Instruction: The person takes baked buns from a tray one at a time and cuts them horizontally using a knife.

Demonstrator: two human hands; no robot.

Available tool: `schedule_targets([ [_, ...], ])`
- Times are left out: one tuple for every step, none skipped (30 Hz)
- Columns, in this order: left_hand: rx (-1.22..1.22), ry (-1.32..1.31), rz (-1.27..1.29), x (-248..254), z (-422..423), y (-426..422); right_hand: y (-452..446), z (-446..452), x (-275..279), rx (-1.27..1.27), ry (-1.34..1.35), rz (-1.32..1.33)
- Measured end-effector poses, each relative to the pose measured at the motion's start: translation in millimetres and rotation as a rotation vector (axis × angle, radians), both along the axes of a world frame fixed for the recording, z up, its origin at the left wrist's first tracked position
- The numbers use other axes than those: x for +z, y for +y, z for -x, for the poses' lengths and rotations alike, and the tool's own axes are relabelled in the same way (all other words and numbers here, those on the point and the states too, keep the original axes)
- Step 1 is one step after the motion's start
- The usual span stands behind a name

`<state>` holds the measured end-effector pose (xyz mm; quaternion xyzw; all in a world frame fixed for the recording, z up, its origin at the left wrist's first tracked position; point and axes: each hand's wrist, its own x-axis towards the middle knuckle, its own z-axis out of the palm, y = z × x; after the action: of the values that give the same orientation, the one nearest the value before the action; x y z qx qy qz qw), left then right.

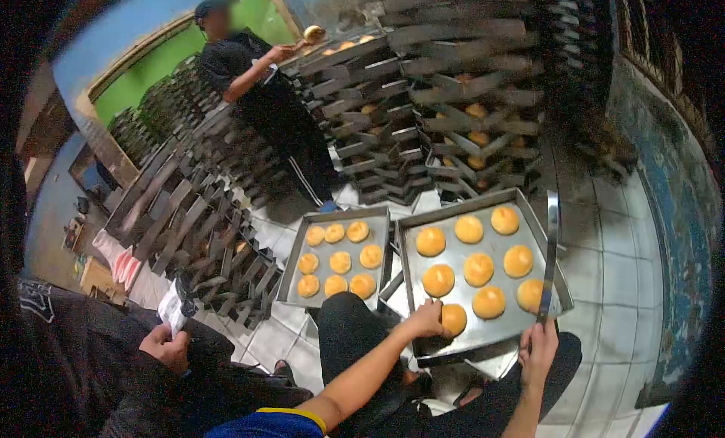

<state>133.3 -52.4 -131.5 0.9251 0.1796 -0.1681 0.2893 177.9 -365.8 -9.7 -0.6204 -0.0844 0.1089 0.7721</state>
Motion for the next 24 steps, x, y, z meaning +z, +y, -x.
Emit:
schedule_targets([
  [0.005, -0.008, 0.053, 3, 2, -2, -1, 0, -2, 0.005, -0.013, -0.008],
  [0.014, -0.004, 0.041, 5, 1, -4, -1, 1, -5, -0.012, -0.005, -0.022],
  [0.026, 0.005, 0.031, 4, 1, -6, -1, 2, -4, -0.026, 0.007, -0.032],
  [0.034, 0.0, 0.028, 3, 4, -8, -2, 2, -2, 0.006, 0.002, -0.033],
  [0.024, -0.032, 0.022, 2, 5, -9, -2, 2, 0, 0.012, -0.003, -0.038],
  [0.012, -0.063, 0.017, 7, 7, -12, -2, 3, 2, 0.008, 0.013, -0.039],
  [0.012, -0.068, 0.013, 11, 9, -14, -1, 3, 3, 0.001, 0.029, -0.039],
  [0.014, -0.094, 0.014, 14, 12, -17, 0, 3, 2, 0.001, 0.026, -0.043],
  [0.017, -0.119, 0.015, 15, 16, -20, 1, 3, 1, 0.001, 0.019, -0.032],
  [0.02, -0.177, 0.006, 16, 19, -23, 1, 3, 1, 0.001, 0.013, -0.02],
  [0.02, -0.178, 0.006, 17, 19, -24, 2, 4, 1, 0.001, 0.013, -0.02],
  [-0.02, -0.179, 0.042, 18, 19, -25, 3, 5, 1, -0.01, 0.002, -0.011],
  [-0.06, -0.18, 0.077, 19, 18, -25, 4, 5, 1, -0.021, -0.009, -0.003],
  [-0.06, -0.181, 0.078, 20, 19, -25, 4, 5, 0, -0.021, -0.01, -0.002],
  [-0.061, -0.213, 0.165, 23, 19, -25, 3, 4, -2, -0.012, -0.011, 0.001],
  [-0.063, -0.246, 0.252, 27, 19, -25, 3, 4, -2, -0.004, -0.013, 0.003],
  [-0.065, -0.278, 0.339, 30, 19, -25, 2, 4, -2, -0.004, -0.014, 0.004],
  [-0.066, -0.28, 0.341, 38, 19, -25, 2, 4, -1, 0.003, -0.013, 0.01],
  [-0.049, -0.312, 0.388, 45, 20, -26, 1, 4, 0, 0.011, -0.013, 0.016],
  [-0.031, -0.344, 0.434, 52, 19, -26, 1, 4, 0, 0.01, -0.013, 0.017],
  [-0.031, -0.345, 0.434, 54, 17, -24, 2, 5, 2, -0.002, -0.017, 0.033],
  [-0.001, -0.404, 0.627, 56, 16, -23, 3, 7, 3, -0.015, -0.022, 0.049],
  [0.029, -0.461, 0.819, 57, 14, -20, 4, 8, 4, -0.014, -0.022, 0.048],
  [0.029, -0.462, 0.818, 61, 12, -17, 5, 9, 6, -0.009, -0.027, 0.06],
])
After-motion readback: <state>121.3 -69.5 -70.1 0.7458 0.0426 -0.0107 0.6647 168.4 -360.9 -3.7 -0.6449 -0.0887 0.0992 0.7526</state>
